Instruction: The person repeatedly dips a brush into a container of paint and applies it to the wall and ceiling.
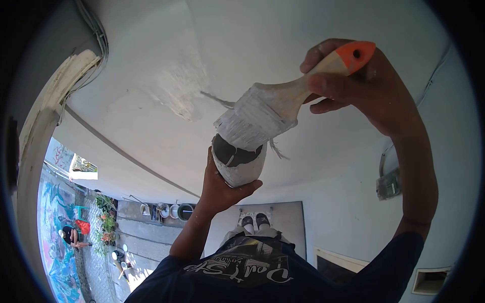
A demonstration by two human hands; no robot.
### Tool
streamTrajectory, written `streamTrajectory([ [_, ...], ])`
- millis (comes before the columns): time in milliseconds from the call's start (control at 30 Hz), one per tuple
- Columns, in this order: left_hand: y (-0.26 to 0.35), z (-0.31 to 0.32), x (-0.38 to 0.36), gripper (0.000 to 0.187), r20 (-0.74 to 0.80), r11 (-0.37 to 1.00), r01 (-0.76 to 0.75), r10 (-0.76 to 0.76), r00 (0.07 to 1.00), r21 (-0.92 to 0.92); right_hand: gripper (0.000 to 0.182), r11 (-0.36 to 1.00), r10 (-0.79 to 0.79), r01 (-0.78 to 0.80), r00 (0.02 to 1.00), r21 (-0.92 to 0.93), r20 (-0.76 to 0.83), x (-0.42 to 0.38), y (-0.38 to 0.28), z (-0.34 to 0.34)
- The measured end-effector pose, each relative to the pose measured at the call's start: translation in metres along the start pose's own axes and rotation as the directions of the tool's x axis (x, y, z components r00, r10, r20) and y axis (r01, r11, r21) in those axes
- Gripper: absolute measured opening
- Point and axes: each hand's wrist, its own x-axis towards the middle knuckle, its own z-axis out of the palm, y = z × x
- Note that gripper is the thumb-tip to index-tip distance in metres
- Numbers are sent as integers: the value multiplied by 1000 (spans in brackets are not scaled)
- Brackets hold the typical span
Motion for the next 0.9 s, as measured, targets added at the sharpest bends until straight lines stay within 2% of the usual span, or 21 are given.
streamTrajectory([
  [200, 12, -6, 8, 105, 1, 993, 24, -24, 1000, -112, 32, 997, 62, -61, 998, 44, -10, 3, 9, -1],
  [300, 15, -9, 12, 105, 12, 999, -33, 33, 999, -18, 32, 998, -19, 22, 999, -63, 43, 1, 8, 2],
  [433, 22, -12, 11, 104, 51, 999, 47, -47, 998, -12, 32, 999, 25, -23, 998, -28, 52, 2, 3, 2],
  [500, 23, -13, 10, 104, 57, 998, 69, -69, 996, 6, 32, 986, 111, -112, 994, 120, 13, 5, 4, 1],
  [633, 22, -13, 7, 104, 62, 997, 78, -77, 995, 1, 31, 972, 127, -118, 992, 204, -28, 10, 9, -3],
  [700, 23, -13, 6, 104, 63, 998, 65, -65, 996, 4, 30, 945, 141, -114, 987, 305, -70, 12, 13, -6],
  [800, 24, -14, 8, 104, 59, 999, 29, -30, 998, 19, 28, 926, 135, -111, 990, 362, -44, 16, 21, -14],
  [900, 22, -14, 12, 105, 75, 997, 66, -62, 995, -46, 28, 916, 146, -114, 988, 385, -56, 17, 18, -9],
])
